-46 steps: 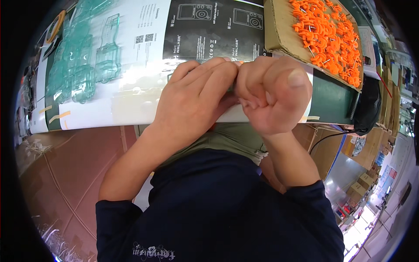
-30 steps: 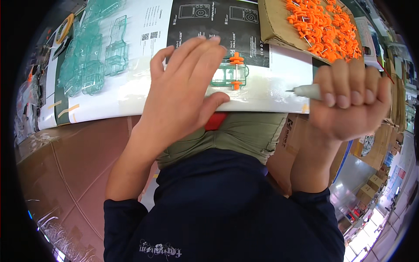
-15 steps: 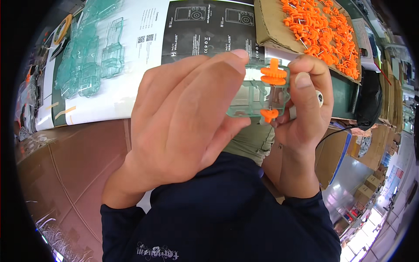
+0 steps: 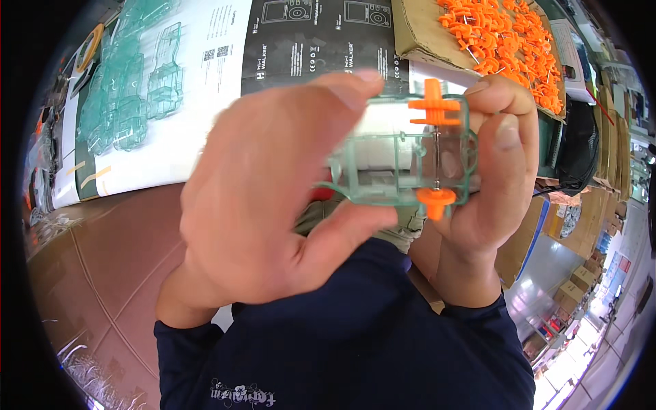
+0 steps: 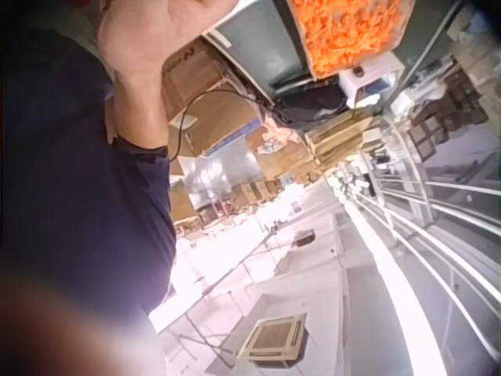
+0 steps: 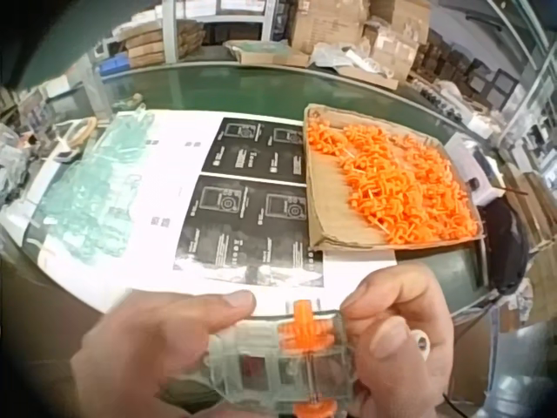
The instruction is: The person assembles small orange gears into a clear plastic component housing using a white pin tool.
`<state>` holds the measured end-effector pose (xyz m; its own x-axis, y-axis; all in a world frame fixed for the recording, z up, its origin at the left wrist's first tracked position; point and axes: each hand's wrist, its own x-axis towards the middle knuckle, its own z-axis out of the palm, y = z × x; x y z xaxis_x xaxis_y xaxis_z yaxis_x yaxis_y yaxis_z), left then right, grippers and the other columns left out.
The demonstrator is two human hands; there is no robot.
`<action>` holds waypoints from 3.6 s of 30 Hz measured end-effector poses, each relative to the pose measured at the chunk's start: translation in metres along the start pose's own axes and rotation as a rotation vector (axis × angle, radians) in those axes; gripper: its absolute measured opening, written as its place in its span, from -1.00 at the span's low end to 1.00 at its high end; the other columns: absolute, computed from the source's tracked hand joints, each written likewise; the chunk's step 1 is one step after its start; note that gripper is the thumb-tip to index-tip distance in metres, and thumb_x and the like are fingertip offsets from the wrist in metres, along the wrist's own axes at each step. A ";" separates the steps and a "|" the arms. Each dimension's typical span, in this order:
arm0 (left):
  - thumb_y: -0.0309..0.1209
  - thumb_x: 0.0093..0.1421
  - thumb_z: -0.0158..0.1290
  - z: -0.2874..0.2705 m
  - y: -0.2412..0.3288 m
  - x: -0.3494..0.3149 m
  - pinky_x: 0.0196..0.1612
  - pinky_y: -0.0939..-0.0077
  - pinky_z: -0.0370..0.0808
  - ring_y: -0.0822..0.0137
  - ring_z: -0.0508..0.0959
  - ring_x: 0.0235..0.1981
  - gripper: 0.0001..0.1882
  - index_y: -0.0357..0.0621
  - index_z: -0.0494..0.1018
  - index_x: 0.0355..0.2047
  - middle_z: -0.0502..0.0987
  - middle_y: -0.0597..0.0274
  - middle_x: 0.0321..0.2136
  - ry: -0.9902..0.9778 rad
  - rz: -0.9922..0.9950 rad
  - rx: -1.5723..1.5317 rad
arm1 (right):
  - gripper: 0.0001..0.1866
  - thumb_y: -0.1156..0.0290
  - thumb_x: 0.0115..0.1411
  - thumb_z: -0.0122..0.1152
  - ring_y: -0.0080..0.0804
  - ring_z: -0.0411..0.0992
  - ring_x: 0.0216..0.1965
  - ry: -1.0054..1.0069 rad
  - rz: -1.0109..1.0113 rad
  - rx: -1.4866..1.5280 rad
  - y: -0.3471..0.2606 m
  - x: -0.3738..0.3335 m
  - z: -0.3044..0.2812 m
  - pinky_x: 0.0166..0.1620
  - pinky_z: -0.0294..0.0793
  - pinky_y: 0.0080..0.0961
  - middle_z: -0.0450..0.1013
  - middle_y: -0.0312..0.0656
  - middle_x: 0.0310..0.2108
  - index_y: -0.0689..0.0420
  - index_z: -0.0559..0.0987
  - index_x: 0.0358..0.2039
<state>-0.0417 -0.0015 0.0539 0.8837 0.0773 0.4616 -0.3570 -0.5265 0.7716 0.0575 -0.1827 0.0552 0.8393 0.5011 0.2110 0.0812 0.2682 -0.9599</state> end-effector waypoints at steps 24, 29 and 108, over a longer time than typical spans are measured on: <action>-0.19 0.40 0.07 0.004 -0.001 -0.013 -0.21 0.30 0.62 -0.02 0.66 -0.19 -0.59 -0.27 0.41 0.06 0.53 -0.22 0.03 -0.085 -0.589 -1.029 | -0.61 0.09 0.50 0.01 -0.71 0.17 -0.70 0.081 0.043 -0.346 -0.007 0.003 0.017 -0.63 0.10 -0.71 0.34 -0.40 -0.63 0.20 0.57 -0.09; -0.39 0.18 0.25 0.007 -0.026 0.003 0.00 0.25 0.50 0.06 0.57 -0.03 -0.46 -0.23 0.38 0.15 0.52 -0.03 0.06 -0.167 -0.164 0.284 | -0.64 0.11 0.50 -0.07 -0.65 0.13 -0.72 0.324 0.016 0.237 0.010 0.027 -0.011 -0.65 0.11 -0.60 0.22 -0.42 -0.67 0.04 0.52 -0.36; -0.49 -0.01 0.36 -0.009 -0.080 -0.031 0.02 0.25 0.61 -0.02 0.64 -0.03 -0.41 -0.27 0.41 0.04 0.56 -0.13 0.08 0.293 0.042 0.108 | -0.35 0.21 0.23 0.32 -0.33 0.49 -0.41 -0.477 0.353 -0.763 0.113 0.251 0.202 -0.44 0.49 -0.46 0.53 0.00 -0.22 0.20 0.35 0.25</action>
<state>-0.0427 0.0461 -0.0183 0.7384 0.2859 0.6107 -0.3435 -0.6198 0.7055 0.1689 0.1396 0.0368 0.5895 0.7768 -0.2216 0.3347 -0.4845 -0.8082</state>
